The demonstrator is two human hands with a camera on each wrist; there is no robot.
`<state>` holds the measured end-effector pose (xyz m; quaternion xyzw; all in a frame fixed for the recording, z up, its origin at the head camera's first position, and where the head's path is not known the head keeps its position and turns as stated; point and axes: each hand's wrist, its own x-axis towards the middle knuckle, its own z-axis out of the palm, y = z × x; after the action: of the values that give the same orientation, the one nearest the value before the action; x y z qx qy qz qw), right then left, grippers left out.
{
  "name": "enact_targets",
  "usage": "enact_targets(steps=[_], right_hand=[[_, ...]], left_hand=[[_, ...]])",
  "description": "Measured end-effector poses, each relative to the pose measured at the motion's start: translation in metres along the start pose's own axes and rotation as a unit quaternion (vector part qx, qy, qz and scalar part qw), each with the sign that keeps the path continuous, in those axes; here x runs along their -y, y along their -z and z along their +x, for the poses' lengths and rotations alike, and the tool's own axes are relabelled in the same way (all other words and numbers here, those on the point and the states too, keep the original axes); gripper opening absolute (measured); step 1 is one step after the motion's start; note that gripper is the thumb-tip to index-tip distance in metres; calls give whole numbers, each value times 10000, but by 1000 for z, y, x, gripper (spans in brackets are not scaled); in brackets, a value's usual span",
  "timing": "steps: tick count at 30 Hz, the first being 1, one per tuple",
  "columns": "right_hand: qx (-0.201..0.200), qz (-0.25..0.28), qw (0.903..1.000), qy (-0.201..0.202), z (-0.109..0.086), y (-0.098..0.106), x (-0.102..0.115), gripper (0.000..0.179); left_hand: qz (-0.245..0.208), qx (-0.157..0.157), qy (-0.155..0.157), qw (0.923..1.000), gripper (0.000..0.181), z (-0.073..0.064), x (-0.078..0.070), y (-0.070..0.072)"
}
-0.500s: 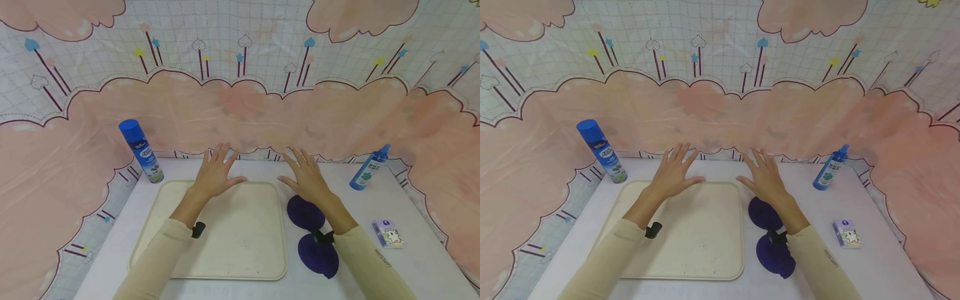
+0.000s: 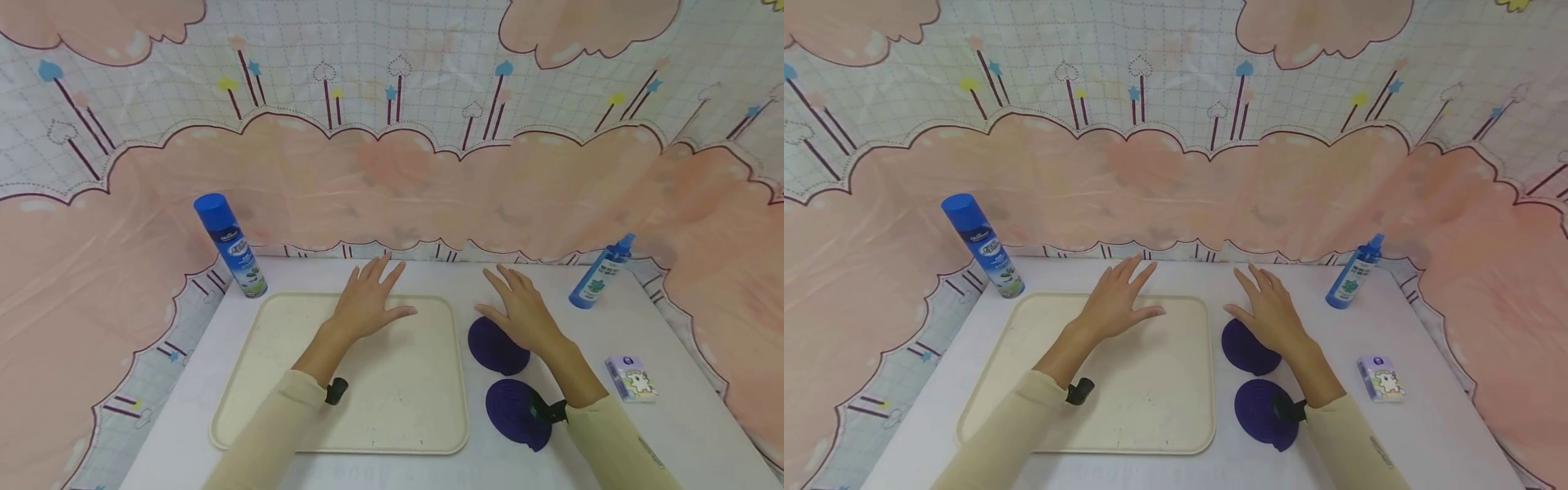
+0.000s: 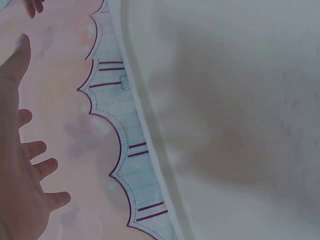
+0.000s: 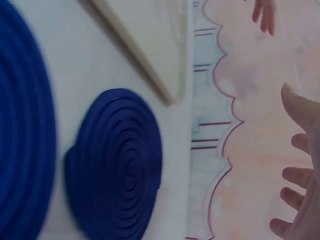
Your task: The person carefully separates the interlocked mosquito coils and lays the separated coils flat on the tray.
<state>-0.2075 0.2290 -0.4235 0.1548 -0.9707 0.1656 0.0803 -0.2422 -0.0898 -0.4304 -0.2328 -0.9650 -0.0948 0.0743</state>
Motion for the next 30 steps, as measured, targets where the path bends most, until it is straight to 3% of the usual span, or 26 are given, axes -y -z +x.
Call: enact_targets(steps=[20,30], right_hand=[[165,212,9985,-472,-57,-13,-25,72],[242,716,9949,-672,-82,-8,-26,68]], left_hand=[[-714,263,-298,9967,95,-13,-52,-36],[-855,224,-534,9947,93,-20,-82,-46]])
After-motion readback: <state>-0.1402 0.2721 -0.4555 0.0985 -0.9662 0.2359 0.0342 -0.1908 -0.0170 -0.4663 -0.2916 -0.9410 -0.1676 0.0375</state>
